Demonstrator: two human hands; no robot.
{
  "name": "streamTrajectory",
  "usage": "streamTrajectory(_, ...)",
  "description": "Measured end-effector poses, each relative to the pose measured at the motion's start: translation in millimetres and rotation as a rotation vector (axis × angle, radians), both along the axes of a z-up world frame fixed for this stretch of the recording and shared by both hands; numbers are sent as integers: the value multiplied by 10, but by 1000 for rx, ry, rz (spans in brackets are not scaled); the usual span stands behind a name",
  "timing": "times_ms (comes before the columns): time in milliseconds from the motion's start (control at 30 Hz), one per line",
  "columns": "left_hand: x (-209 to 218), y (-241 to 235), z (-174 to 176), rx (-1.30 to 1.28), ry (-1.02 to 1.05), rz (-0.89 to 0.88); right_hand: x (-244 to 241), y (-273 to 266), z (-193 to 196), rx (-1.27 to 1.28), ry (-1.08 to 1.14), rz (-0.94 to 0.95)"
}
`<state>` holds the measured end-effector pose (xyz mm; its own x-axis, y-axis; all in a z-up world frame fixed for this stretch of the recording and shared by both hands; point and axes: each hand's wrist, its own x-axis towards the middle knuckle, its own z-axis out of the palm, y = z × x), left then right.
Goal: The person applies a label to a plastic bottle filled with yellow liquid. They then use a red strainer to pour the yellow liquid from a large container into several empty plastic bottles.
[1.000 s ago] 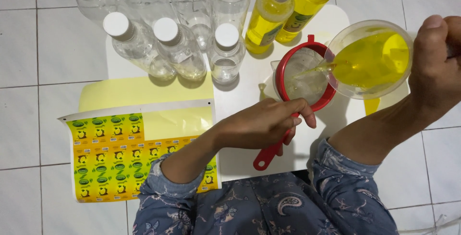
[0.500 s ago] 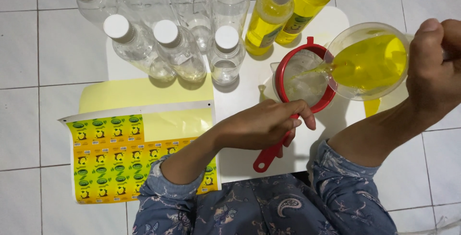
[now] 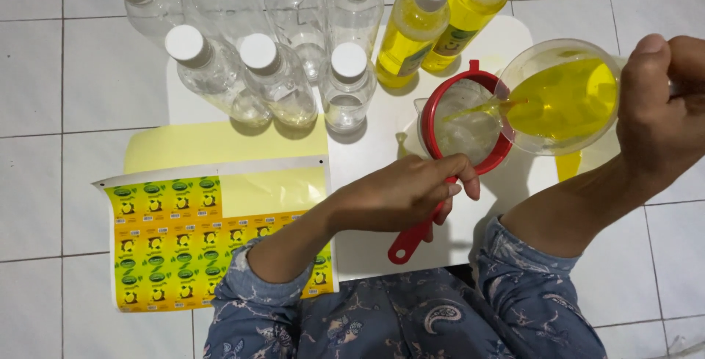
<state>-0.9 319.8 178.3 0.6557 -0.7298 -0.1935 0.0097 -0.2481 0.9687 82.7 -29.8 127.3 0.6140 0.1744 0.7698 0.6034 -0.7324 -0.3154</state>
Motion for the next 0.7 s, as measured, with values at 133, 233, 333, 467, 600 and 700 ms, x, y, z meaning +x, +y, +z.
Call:
streamTrajectory(133,-65,-56,-34,70,-71,30,20,21,15,2,-3,3)
streamTrajectory(233,-120,-70,-95,56,-276,76,57,-1,12,5,21,29)
streamTrajectory(333,-192,-90,-137,121,-844,138,46,37,40,-3,29,33)
streamTrajectory(467,-242,-174,-180,64,-544,292,57,40,28,77,59,32)
streamTrajectory(600,-190,-132,68,77,-117,336,90,-72,-15,28,31,34)
streamTrajectory(700,-125,-105,43,103,-164,340,54,-76,-9,15,38,37)
